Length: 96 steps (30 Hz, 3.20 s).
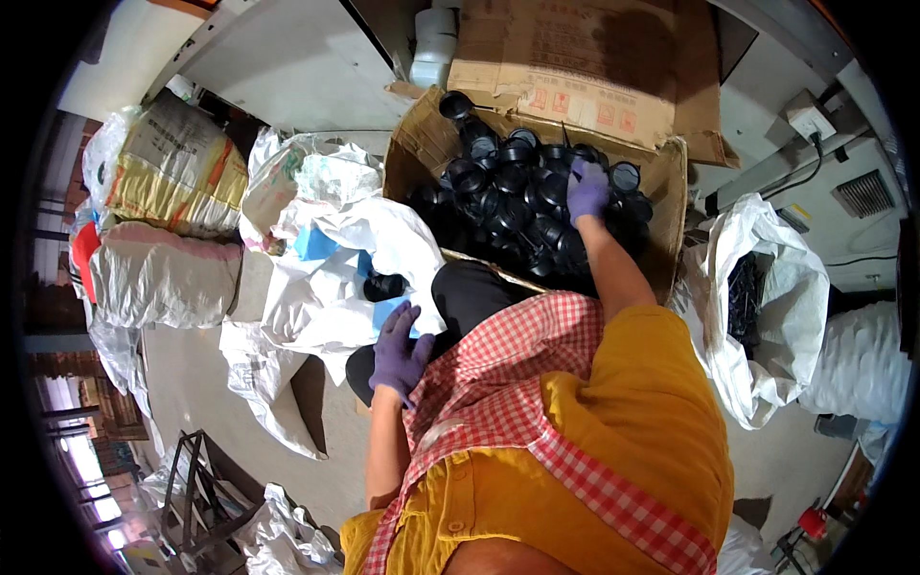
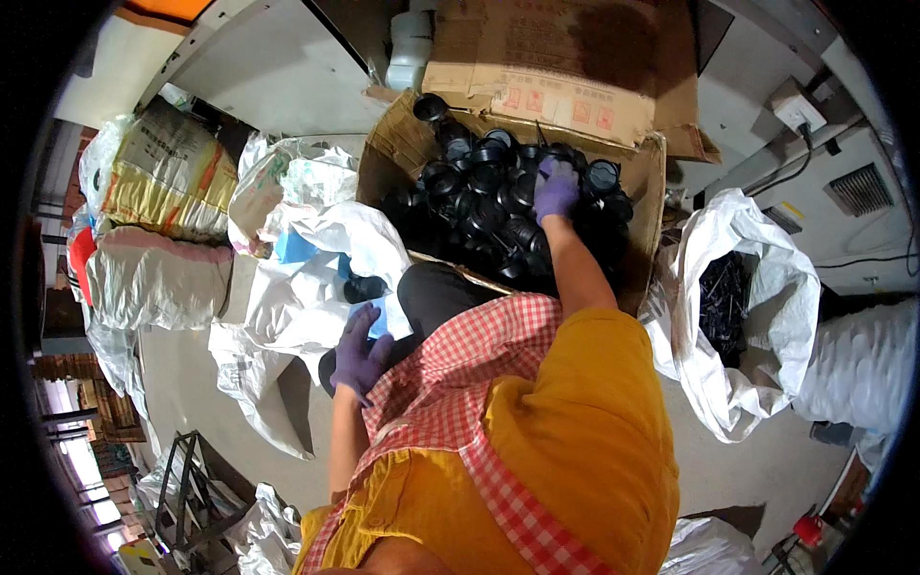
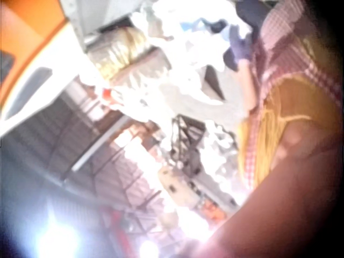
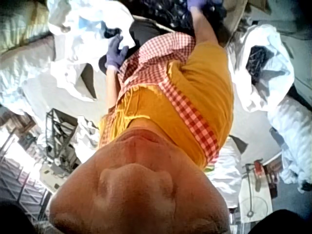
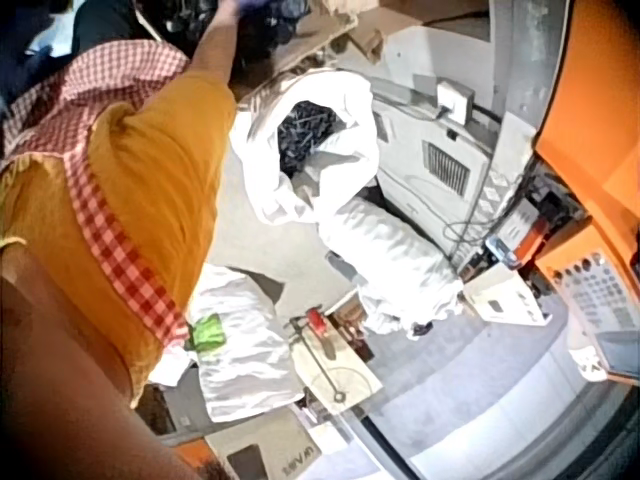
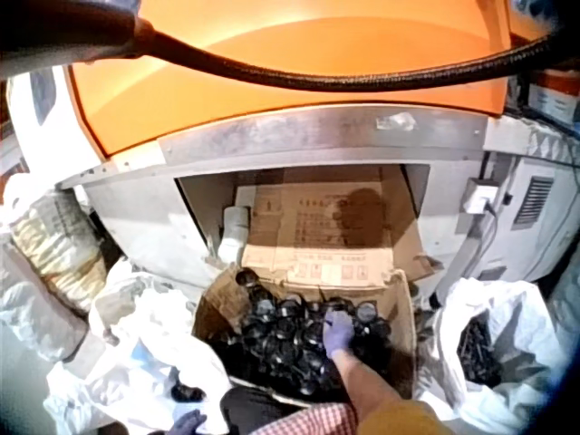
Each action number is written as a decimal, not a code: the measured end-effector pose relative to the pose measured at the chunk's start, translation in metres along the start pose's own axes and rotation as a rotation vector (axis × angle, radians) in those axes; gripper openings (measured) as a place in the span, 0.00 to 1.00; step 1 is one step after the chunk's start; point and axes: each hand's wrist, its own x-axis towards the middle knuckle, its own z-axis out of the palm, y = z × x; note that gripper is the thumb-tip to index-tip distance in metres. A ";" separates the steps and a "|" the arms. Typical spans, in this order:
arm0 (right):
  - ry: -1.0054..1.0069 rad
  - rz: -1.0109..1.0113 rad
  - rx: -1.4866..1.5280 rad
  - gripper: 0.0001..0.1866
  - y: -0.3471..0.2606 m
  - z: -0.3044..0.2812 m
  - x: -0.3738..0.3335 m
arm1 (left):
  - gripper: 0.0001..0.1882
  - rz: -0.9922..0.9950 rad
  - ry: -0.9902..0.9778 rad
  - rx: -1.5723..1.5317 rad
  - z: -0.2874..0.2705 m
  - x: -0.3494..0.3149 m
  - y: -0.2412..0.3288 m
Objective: The person cleans plastic caps by hand, picking them up from a box and using a small tool to scrape the edges before placing them into a white bag.
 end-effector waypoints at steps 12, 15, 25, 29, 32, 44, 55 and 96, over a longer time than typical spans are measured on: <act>-0.581 0.172 -0.206 0.14 0.013 0.016 0.046 | 0.22 -0.089 -0.165 -0.033 -0.003 -0.010 0.019; -0.379 0.117 -0.046 0.10 -0.005 -0.007 0.015 | 0.21 -0.071 -0.145 -0.267 0.000 -0.002 0.024; -0.311 -0.393 0.814 0.10 -0.148 -0.076 -0.151 | 0.35 -0.015 0.134 -0.875 0.047 0.062 0.055; -0.850 -0.157 1.146 0.13 -0.156 -0.106 -0.142 | 0.27 -0.368 0.303 -1.376 0.017 0.043 0.049; -0.528 -0.443 0.797 0.22 -0.165 -0.135 -0.116 | 0.25 -0.293 0.092 -1.222 0.016 0.012 -0.017; -1.521 -0.141 1.326 0.47 -0.195 -0.135 -0.130 | 0.27 -0.202 -0.531 -1.522 -0.034 -0.021 0.018; -1.351 -1.084 -0.037 0.20 -0.192 -0.156 -0.143 | 0.26 0.552 -0.216 0.468 -0.045 -0.029 0.042; -0.736 -0.207 1.134 0.08 -0.150 -0.069 -0.125 | 0.18 0.098 -0.027 -0.515 0.014 0.009 0.076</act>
